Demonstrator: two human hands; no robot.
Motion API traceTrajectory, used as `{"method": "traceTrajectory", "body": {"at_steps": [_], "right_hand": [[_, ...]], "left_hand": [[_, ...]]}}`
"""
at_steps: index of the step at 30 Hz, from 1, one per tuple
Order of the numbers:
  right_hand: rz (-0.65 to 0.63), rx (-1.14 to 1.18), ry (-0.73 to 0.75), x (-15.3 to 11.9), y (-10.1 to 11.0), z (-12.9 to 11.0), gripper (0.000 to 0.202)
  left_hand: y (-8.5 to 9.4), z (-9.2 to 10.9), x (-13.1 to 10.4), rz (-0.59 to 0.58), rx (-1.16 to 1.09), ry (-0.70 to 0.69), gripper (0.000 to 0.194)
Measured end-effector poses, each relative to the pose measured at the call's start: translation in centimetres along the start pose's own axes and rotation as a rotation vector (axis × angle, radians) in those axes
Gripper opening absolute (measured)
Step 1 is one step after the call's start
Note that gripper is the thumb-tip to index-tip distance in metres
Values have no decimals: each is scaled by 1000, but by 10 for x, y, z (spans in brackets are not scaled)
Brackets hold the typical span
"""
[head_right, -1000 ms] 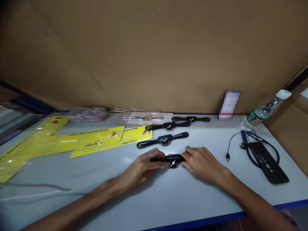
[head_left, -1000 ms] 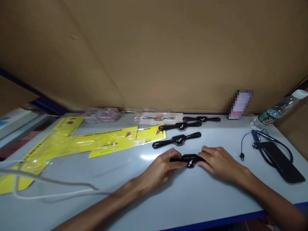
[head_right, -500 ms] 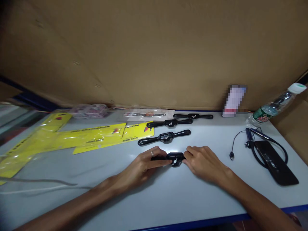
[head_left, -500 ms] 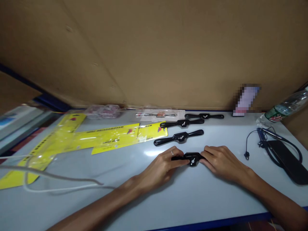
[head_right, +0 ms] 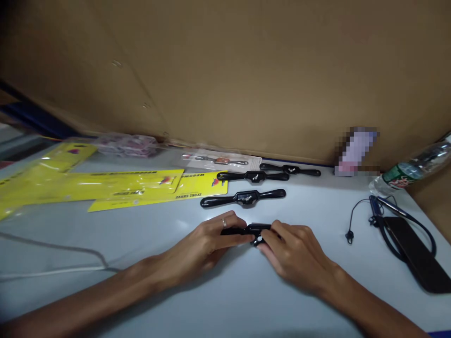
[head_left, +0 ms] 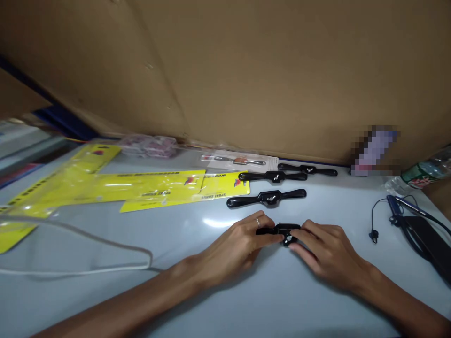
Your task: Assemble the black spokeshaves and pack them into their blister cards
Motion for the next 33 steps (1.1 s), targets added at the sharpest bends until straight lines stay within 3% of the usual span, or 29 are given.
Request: {"method": "traceTrajectory", "body": {"at_steps": [20, 26, 29, 33], "right_hand": [[68, 106, -59, 5, -2, -2, 24], [53, 298, -86, 9, 1, -3, 26], [64, 201, -67, 6, 9, 3, 21], [-66, 27, -67, 0, 14, 10, 26]], "left_hand": [[0, 3, 3, 62, 9, -12, 57], [0, 5, 1, 70, 48, -20, 52], [0, 5, 0, 48, 46, -14, 56], [-2, 3, -3, 39, 68, -11, 62]]}}
Point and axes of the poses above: each hand's wrist, its own x-axis towards the middle knuckle, its own y-axis out of the back of the hand, z = x × y, the point moved 2 cm from there along x, towards the middle knuckle, and after that the axes turned 13 degrees about x, right-handed, at the moved point
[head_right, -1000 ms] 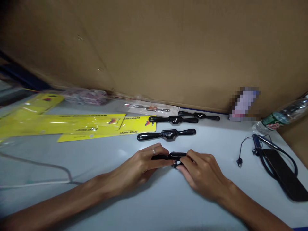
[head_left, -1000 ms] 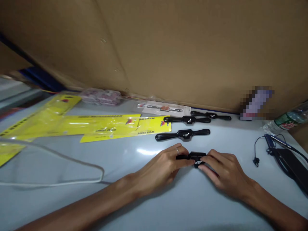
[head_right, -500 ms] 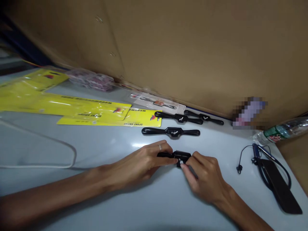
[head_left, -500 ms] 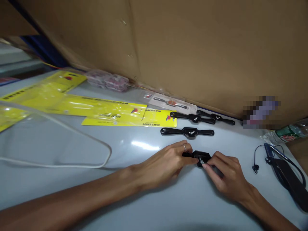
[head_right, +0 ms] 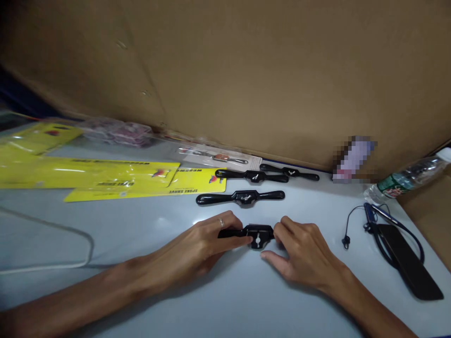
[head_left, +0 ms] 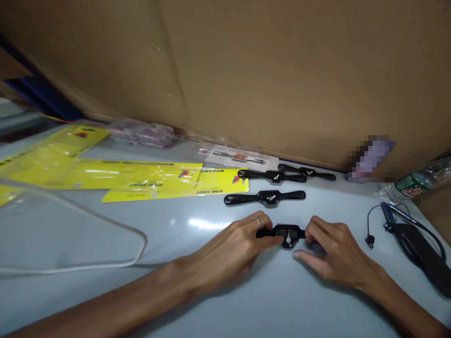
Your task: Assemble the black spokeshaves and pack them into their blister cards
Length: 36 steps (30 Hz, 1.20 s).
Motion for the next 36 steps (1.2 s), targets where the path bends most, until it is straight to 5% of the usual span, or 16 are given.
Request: {"method": "traceTrajectory", "body": {"at_steps": [11, 17, 23, 28, 31, 36], "right_hand": [[14, -59, 225, 1, -6, -6, 22], [4, -66, 196, 3, -10, -7, 24], [126, 30, 84, 7, -19, -12, 38], [253, 96, 72, 3, 2, -1, 39], [179, 6, 162, 0, 13, 1, 16], [-26, -35, 233, -1, 3, -5, 28]], "left_hand": [[1, 3, -2, 7, 87, -58, 59], [1, 4, -1, -17, 74, -59, 61], [3, 8, -1, -47, 99, -77, 56], [4, 8, -2, -39, 134, -89, 57], [4, 8, -1, -54, 134, -88, 55], [3, 9, 0, -35, 117, -94, 60]]}}
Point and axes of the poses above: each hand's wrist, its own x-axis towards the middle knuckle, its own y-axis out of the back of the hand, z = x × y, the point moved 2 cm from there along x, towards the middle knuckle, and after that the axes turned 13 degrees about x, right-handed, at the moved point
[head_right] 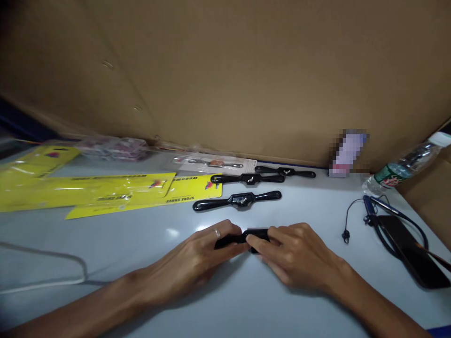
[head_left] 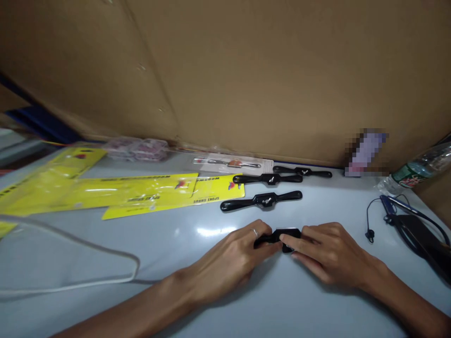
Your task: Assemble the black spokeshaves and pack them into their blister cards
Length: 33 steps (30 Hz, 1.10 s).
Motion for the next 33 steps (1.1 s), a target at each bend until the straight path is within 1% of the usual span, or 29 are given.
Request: {"method": "traceTrajectory", "body": {"at_steps": [5, 14, 17, 19, 22, 24, 26, 28, 29, 31, 33], "right_hand": [[-27, 53, -36, 2, -9, 1, 22], [-69, 19, -44, 4, -4, 1, 21], [-22, -12, -41, 6, -8, 1, 27], [21, 4, -72, 8, -13, -1, 34], [87, 119, -166, 9, -19, -5, 37], [138, 223, -216, 8, -17, -5, 39], [167, 282, -215, 6, -11, -3, 34], [118, 245, -162, 4, -6, 1, 20], [69, 206, -131, 3, -4, 3, 20], [-23, 138, -82, 1, -3, 6, 29], [-65, 120, -74, 0, -3, 8, 30]], "left_hand": [[2, 0, 1, 14, -10, -10, 59], [3, 0, 3, 36, 10, -17, 50], [1, 0, 3, 42, 18, -22, 48], [1, 1, 3, 39, 23, -24, 48], [1, 1, 2, 25, 37, -19, 48], [1, 0, 2, 20, 38, -17, 48], [2, 0, 1, 23, 32, -20, 51], [1, -1, 1, 30, 21, -24, 53], [1, -1, 1, 34, 17, -24, 53], [1, -1, 1, 37, 15, -19, 53], [1, -1, 1, 48, 22, -17, 52]]}}
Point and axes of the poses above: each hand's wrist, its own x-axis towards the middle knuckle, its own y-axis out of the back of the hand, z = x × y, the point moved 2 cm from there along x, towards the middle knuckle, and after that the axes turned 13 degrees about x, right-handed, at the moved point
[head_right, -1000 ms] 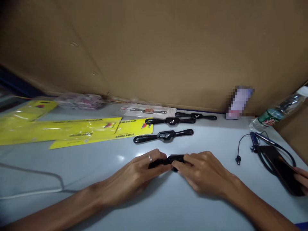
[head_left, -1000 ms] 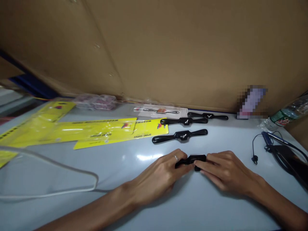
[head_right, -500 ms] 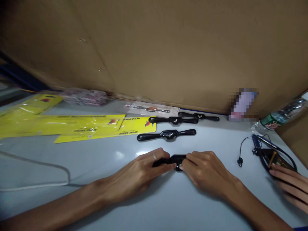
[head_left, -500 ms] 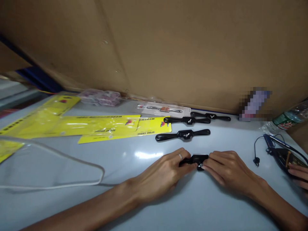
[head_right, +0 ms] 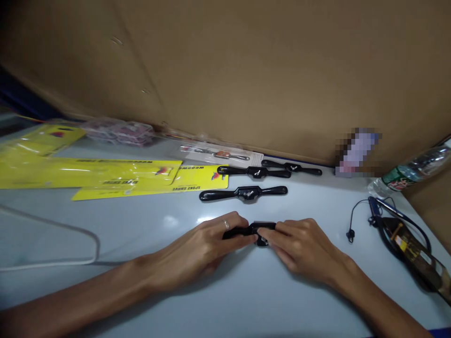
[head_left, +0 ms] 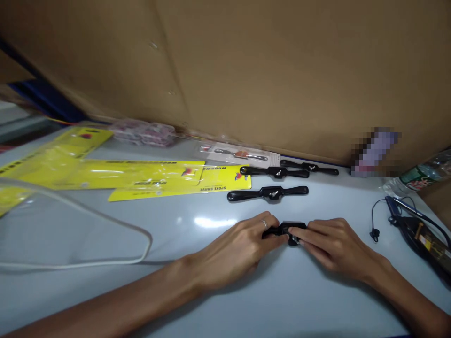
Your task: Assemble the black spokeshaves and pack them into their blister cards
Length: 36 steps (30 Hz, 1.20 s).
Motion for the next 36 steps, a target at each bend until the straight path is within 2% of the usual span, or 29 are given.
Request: {"method": "traceTrajectory", "body": {"at_steps": [7, 10, 14, 20, 32, 34, 36], "right_hand": [[-19, 6, -36, -2, -1, 1, 28], [18, -16, -25, 1, -5, 0, 24], [67, -47, 0, 5, -6, -4, 31], [18, -68, -4, 4, 1, -7, 21], [-31, -81, -73, 8, -7, -10, 38], [-38, -59, -82, 9, -7, -9, 37], [-39, -51, -84, 8, -8, -9, 34]], "left_hand": [[2, 1, 1, 3, -22, 4, 50], [2, 2, 1, -8, -24, 6, 49], [2, 4, 2, -46, -29, -8, 44], [2, 5, 3, -64, -21, 6, 47], [-5, 6, -3, -103, -114, 108, 63], [-6, 6, -3, -80, -157, 155, 58], [-7, 5, -2, -43, -206, 216, 43]]}}
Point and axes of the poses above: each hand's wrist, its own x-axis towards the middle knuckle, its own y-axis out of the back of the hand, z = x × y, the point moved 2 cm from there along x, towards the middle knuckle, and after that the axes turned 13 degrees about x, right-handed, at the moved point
